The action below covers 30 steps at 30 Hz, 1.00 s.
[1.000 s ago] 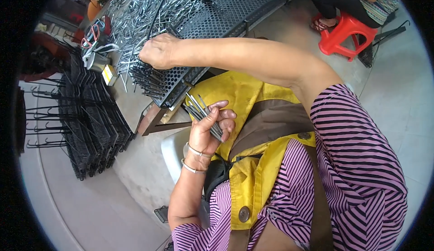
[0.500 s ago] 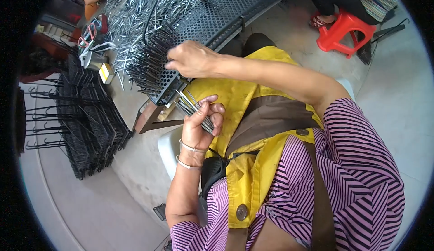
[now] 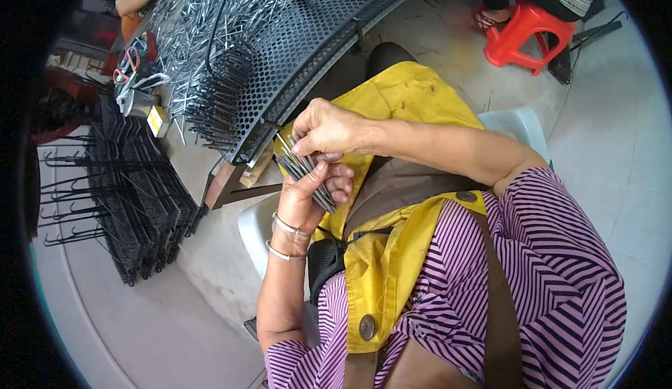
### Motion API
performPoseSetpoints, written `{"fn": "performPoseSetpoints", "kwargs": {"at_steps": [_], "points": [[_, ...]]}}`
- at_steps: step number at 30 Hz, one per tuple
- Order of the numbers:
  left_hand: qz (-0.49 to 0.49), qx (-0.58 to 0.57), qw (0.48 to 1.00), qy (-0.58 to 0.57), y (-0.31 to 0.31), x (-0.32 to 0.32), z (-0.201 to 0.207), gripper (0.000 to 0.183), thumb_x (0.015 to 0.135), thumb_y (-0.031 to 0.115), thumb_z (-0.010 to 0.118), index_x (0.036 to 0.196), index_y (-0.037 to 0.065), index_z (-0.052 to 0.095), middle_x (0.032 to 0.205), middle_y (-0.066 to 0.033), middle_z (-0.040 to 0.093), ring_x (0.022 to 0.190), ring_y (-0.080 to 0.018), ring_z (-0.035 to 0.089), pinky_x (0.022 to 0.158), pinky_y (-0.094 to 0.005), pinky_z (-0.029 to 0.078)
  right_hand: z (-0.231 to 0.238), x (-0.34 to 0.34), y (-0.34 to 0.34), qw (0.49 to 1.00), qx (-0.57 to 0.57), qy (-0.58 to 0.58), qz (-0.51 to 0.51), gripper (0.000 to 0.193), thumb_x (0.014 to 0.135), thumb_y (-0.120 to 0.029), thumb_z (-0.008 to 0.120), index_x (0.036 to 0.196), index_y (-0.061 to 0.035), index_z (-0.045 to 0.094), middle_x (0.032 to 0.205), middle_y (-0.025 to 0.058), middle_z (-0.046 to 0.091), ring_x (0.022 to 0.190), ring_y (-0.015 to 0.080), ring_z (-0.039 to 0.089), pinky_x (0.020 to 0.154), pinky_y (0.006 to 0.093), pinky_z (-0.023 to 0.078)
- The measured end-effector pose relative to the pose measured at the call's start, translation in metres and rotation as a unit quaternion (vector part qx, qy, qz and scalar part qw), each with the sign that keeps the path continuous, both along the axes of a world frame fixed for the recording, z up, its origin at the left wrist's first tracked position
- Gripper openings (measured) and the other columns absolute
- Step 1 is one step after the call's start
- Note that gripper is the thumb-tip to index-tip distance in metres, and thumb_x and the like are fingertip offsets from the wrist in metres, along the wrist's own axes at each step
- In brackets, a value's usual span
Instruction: Organizing small metal pins by inserting them individually into a perforated metal plate.
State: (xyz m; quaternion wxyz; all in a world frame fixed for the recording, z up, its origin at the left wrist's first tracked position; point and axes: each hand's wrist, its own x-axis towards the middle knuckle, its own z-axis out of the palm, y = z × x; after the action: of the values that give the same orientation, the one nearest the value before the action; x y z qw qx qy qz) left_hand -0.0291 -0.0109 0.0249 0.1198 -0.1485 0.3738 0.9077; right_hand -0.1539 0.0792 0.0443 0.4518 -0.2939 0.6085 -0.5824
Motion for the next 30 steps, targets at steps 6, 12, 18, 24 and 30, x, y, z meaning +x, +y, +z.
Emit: {"fn": "performPoseSetpoints", "kwargs": {"at_steps": [6, 12, 18, 24, 30], "points": [[0.099, 0.028, 0.993, -0.061, 0.000, 0.000, -0.004, 0.030, 0.087, 0.020, 0.045, 0.105, -0.004, 0.047, 0.091, -0.0183, 0.058, 0.077, -0.0263, 0.060, 0.072, -0.0367, 0.051, -0.002, -0.018, 0.008, 0.995, -0.029, -0.064, -0.070, 0.007, 0.077, -0.002, 0.056, 0.080, 0.0043, 0.058, 0.069, 0.0102, 0.060, 0.057, 0.0128, 0.058, 0.047, 0.0218, 0.048], [0.180, -0.010, 0.980, -0.084, 0.006, 0.008, -0.019, 0.022, 0.088, 0.021, 0.045, 0.099, 0.002, 0.050, 0.074, -0.0071, 0.055, 0.047, -0.0129, 0.045, 0.040, -0.0244, 0.035, 0.008, -0.044, 0.001, 0.973, -0.092, -0.041, -0.206, 0.013, 0.077, -0.002, 0.058, 0.087, 0.0056, 0.056, 0.072, 0.0139, 0.061, 0.059, 0.0180, 0.061, 0.048, 0.0262, 0.053], [0.141, -0.049, 0.981, -0.127, 0.035, 0.020, -0.002, 0.017, 0.083, 0.018, 0.055, 0.091, 0.003, 0.051, 0.062, -0.0028, 0.047, 0.041, -0.0110, 0.036, 0.037, -0.0240, 0.029, 0.020, -0.065, -0.023, 0.954, -0.162, 0.030, -0.250, 0.019, 0.078, -0.003, 0.058, 0.094, 0.0053, 0.053, 0.075, 0.0147, 0.062, 0.064, 0.0184, 0.062, 0.051, 0.0243, 0.053], [0.140, -0.033, 0.989, -0.026, 0.037, 0.040, 0.001, 0.013, 0.083, 0.010, 0.052, 0.093, 0.003, 0.050, 0.072, -0.0067, 0.049, 0.061, -0.0179, 0.050, 0.054, -0.0275, 0.043, 0.030, -0.056, -0.063, 0.917, -0.246, 0.195, -0.246, 0.013, 0.077, -0.002, 0.058, 0.089, 0.0014, 0.057, 0.074, 0.0077, 0.062, 0.061, 0.0084, 0.059, 0.053, 0.0180, 0.049], [0.138, 0.037, 0.989, -0.045, 0.028, 0.032, 0.001, 0.014, 0.083, 0.007, 0.050, 0.097, 0.004, 0.049, 0.076, -0.0077, 0.051, 0.066, -0.0196, 0.051, 0.059, -0.0315, 0.046, 0.021, -0.058, -0.089, 0.891, -0.261, 0.294, -0.226, 0.012, 0.076, -0.003, 0.059, 0.088, -0.0001, 0.060, 0.073, 0.0035, 0.062, 0.060, 0.0047, 0.057, 0.055, 0.0164, 0.047]]}}
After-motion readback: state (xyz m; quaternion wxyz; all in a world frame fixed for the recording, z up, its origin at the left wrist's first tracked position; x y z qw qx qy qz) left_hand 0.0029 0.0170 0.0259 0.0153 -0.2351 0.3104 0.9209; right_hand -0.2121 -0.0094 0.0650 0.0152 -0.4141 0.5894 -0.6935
